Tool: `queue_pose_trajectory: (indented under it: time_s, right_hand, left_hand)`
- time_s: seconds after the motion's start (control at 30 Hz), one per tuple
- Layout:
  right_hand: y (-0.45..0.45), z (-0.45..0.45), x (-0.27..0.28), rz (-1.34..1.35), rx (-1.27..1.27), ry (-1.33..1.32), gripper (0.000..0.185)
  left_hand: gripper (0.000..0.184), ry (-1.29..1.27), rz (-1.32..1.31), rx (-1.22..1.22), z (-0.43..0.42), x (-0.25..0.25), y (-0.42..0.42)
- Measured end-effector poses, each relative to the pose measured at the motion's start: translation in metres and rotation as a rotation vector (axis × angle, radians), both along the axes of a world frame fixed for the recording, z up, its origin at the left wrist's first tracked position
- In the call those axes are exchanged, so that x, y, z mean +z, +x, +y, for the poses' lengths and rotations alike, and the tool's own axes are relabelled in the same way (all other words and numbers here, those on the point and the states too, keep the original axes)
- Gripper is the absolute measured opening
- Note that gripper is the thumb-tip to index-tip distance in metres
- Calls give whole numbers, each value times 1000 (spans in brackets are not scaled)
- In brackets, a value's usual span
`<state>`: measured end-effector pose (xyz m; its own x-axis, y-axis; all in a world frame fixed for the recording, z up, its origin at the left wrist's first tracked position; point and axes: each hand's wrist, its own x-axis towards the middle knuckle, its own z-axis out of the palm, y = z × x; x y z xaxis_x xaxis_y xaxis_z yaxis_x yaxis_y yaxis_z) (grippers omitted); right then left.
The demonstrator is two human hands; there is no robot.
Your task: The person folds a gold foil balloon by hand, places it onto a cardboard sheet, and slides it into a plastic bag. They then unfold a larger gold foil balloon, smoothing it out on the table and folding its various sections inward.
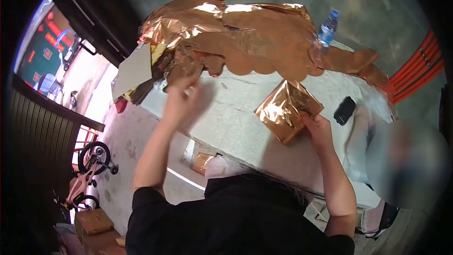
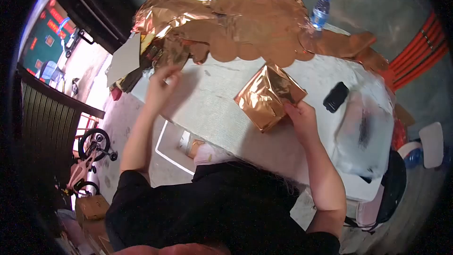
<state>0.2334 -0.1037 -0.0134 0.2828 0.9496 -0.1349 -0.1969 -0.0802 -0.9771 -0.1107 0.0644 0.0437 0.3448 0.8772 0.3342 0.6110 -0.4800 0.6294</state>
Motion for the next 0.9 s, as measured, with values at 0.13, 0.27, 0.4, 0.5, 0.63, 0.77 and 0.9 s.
queue_pose_trajectory:
  time_s: [0.13, 0.27, 0.4, 0.5, 0.63, 0.77, 0.9]
  right_hand:
    - [-1, 2, -1, -48, -18, 22, 18]
    - [10, 4, -15, -66, 21, 1, 27]
    - [11, 3, -15, -48, 30, -14, 27]
    - [-1, 4, -4, 16, -42, 9, 18]
    - [-3, 3, 3, 50, 3, 14, 19]
    - [1, 4, 2, 45, -55, 93, 16]
    - [31, 3, -4, 368, -96, 295, 11]
  left_hand:
    - [32, 517, 396, 371, 71, 23, -83]
    - [32, 259, 554, 345, 86, 25, -116]
    - [27, 174, 598, 241, 78, 32, -114]
    - [24, 178, 556, 252, 79, 25, -123]
    - [23, 270, 412, 374, 70, 26, -128]
    - [21, 880, 353, 225, 20, 45, -83]
    - [39, 570, 556, -307, -71, 31, 13]
